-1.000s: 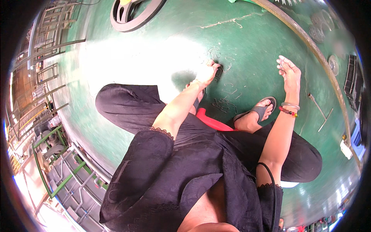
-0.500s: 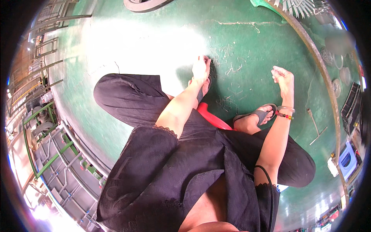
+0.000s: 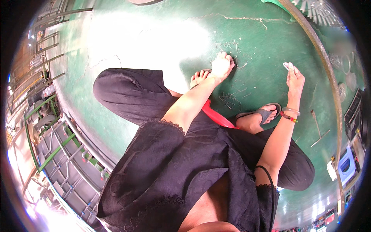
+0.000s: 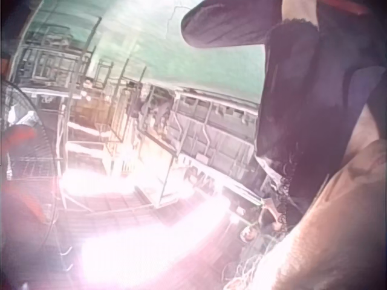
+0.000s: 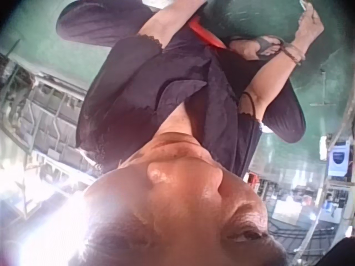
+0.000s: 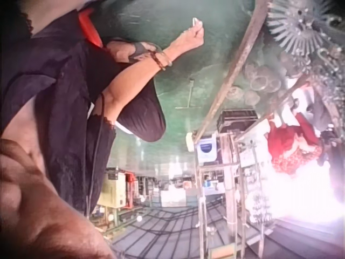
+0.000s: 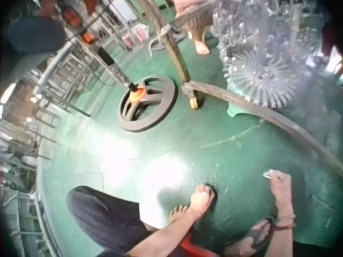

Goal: The person sits on a low stool and attaches small metal hooks to a rotating metal rack. They pick up hooks from the floor and place them onto the rack's arms, repeating this process continuously.

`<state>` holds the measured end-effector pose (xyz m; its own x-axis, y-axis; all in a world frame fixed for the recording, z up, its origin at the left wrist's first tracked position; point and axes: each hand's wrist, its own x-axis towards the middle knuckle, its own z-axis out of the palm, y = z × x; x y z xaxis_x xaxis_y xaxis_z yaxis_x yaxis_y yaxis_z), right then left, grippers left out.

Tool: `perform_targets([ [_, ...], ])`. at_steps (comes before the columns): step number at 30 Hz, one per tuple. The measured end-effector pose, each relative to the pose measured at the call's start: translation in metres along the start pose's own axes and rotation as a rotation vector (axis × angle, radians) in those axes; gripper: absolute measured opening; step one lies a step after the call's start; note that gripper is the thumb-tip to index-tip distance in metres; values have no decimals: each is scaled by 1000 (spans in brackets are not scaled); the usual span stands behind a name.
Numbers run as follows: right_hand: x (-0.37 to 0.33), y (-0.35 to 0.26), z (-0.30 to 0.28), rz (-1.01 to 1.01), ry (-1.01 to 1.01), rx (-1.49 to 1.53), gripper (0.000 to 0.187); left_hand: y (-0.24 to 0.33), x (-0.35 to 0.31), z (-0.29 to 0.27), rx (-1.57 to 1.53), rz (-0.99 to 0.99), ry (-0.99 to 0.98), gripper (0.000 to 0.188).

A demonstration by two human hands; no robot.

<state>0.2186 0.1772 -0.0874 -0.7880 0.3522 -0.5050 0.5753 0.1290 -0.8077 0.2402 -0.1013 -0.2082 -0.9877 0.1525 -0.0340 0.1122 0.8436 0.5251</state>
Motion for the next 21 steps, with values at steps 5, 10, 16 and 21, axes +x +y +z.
perform_targets([
  [5,5,1,6,46,22,121,22,-11,-21,5,-150,-160,120,7],
  [10,5,6,15,-19,-162,117,20,-32,-9,6,-333,-260,99,5],
  [16,-5,0,17,-105,-239,-89,19,-22,5,-13,-1131,-597,-139,10],
  [21,-19,-6,30,-187,-320,-32,17,22,25,-50,-1435,-513,-265,12],
])
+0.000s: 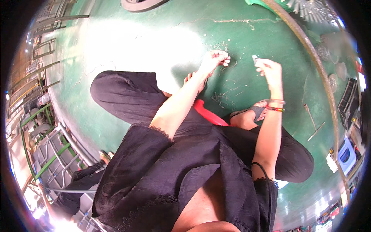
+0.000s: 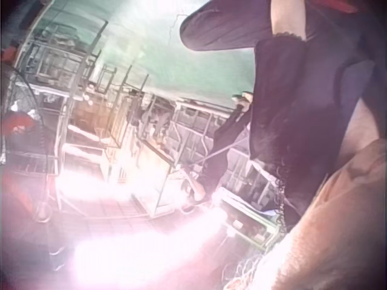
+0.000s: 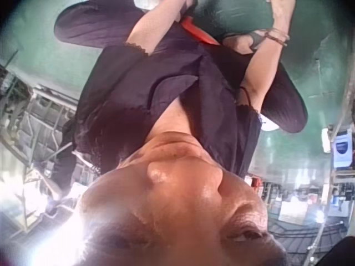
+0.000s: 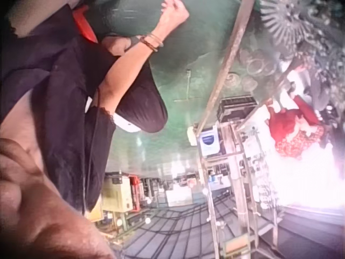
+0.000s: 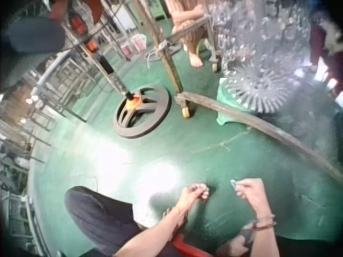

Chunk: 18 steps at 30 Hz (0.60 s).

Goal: The person sits on a low stool and attaches small metal hooks to a rotating metal rack. They pick up hooks from the floor and place them onto the rack's arms, repeating this process continuously.

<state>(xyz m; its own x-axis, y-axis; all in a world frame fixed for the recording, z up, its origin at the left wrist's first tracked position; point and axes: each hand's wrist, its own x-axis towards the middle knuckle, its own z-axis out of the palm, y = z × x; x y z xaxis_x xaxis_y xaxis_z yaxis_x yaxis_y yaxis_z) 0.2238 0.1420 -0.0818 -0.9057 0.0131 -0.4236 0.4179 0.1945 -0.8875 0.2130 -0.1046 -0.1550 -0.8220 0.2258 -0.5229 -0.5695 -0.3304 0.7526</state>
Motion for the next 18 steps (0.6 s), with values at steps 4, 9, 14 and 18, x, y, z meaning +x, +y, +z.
perform_targets([
  [4,-5,-15,25,-47,-6,102,18,41,-7,45,11,54,-169,14],
  [9,-18,-55,36,-134,109,279,18,89,-22,78,110,234,-198,13],
  [14,-32,-79,42,-211,180,286,15,106,-31,86,204,268,-177,16],
  [18,-42,-89,43,-283,263,199,13,108,-41,104,167,365,-159,17],
])
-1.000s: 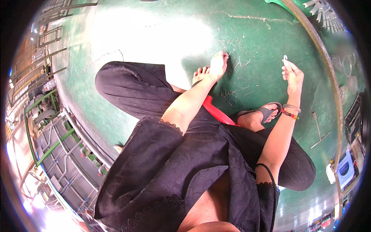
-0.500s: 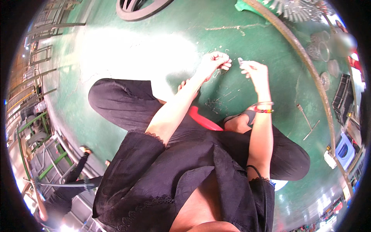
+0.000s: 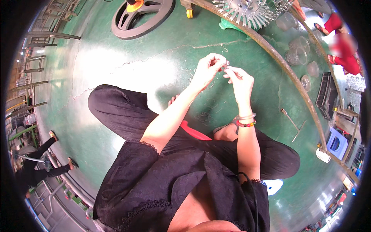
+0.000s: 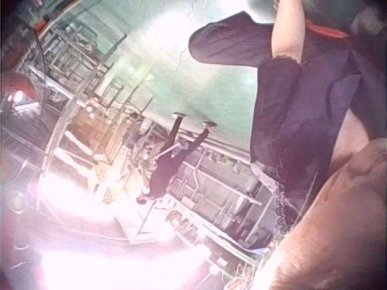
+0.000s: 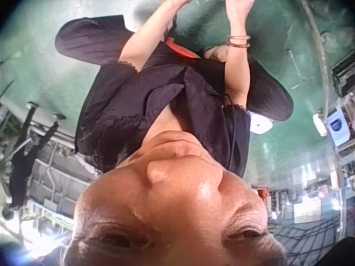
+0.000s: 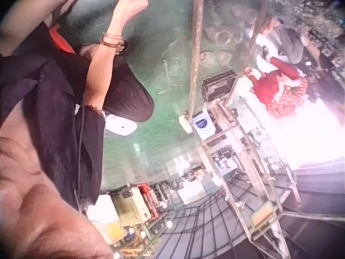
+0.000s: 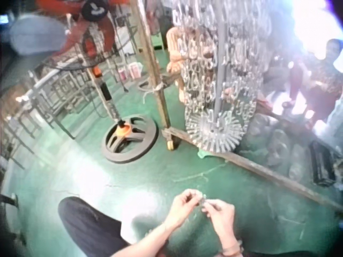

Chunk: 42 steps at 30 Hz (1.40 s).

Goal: The person sits on a low stool and attaches small metal hooks to a rotating metal rack. They pick up hooks from the floor and place them onto the rack's arms, repeating this process continuously.

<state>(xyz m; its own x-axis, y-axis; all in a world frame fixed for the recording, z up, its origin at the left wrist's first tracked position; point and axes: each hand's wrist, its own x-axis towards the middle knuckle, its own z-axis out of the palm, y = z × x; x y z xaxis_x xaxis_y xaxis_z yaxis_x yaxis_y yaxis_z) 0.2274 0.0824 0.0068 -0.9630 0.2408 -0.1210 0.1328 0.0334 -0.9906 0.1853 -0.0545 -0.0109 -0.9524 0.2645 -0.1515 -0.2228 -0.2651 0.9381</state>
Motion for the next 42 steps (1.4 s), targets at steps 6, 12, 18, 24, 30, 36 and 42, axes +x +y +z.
perform_targets([
  [6,-7,-12,10,-165,11,-136,16,18,-3,8,-64,185,106,9],
  [12,29,-70,-27,-331,309,31,25,46,18,19,110,253,-3,11],
  [18,79,-114,-66,-376,333,60,24,71,23,38,247,260,-115,12],
  [24,98,-114,-82,-359,352,-48,25,93,27,53,349,315,-177,14],
  [30,113,-129,-71,-475,414,-113,27,99,32,69,375,367,-189,16],
  [36,144,-143,-62,-250,154,122,37,104,35,77,386,394,-214,17],
  [42,158,-141,-69,-55,-259,510,28,104,34,69,375,394,-205,17],
])
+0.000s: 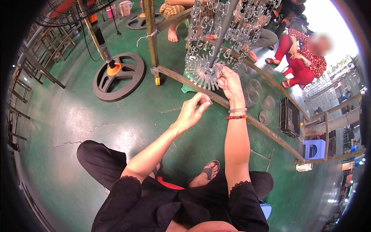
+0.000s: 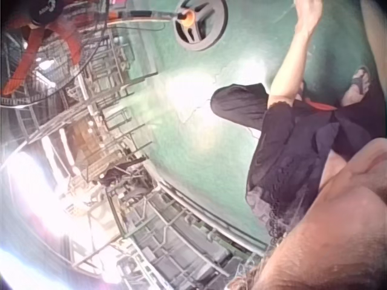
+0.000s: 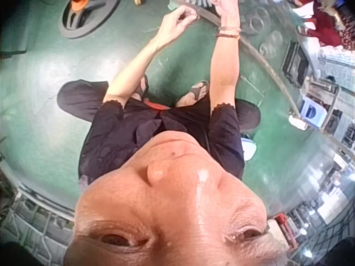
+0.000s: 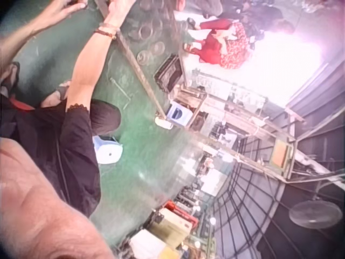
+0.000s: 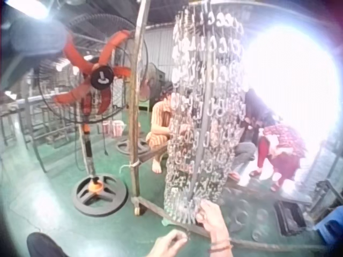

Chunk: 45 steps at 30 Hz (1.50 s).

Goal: The person sits on a low stool and attaches small metal hooks to a rotating metal rack. They pick up hooks from the floor and place them onto the rack's arms, repeating this process continuously.

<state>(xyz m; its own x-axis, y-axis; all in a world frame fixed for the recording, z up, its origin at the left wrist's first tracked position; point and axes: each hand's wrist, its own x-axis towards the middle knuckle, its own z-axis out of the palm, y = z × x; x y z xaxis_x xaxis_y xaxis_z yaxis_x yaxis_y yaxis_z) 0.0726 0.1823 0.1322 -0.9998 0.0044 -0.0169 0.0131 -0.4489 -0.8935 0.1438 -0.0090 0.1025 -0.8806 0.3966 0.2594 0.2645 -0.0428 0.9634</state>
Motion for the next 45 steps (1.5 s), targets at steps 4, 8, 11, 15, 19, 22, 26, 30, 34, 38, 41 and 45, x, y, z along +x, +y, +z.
perform_targets([
  [4,-2,8,1,6,-101,116,21,2,0,-10,-7,-22,17,16],
  [8,-6,17,6,-66,-11,124,14,2,1,-12,20,-24,12,17],
  [11,-12,20,11,-109,73,45,13,3,9,-11,21,17,22,18],
  [15,-26,22,14,-158,157,-83,13,21,29,-8,93,20,51,18],
  [19,-41,22,18,-197,203,-152,13,23,44,-3,68,68,70,19],
  [22,-57,17,19,-211,222,-211,13,26,47,2,83,33,42,19],
  [26,-66,17,20,-292,279,-384,14,26,48,6,90,23,30,20],
  [30,-71,20,13,-505,353,-729,14,15,48,15,175,0,45,19],
  [34,-85,10,29,-562,457,-1029,13,3,41,19,268,12,89,19],
  [38,-91,12,10,-502,479,-1066,18,-17,40,37,133,60,179,14],
  [41,-94,25,-10,-395,427,-973,20,-22,44,48,-50,6,169,14],
  [45,-101,42,-1,-268,447,-760,27,-38,47,61,-88,163,323,15],
])
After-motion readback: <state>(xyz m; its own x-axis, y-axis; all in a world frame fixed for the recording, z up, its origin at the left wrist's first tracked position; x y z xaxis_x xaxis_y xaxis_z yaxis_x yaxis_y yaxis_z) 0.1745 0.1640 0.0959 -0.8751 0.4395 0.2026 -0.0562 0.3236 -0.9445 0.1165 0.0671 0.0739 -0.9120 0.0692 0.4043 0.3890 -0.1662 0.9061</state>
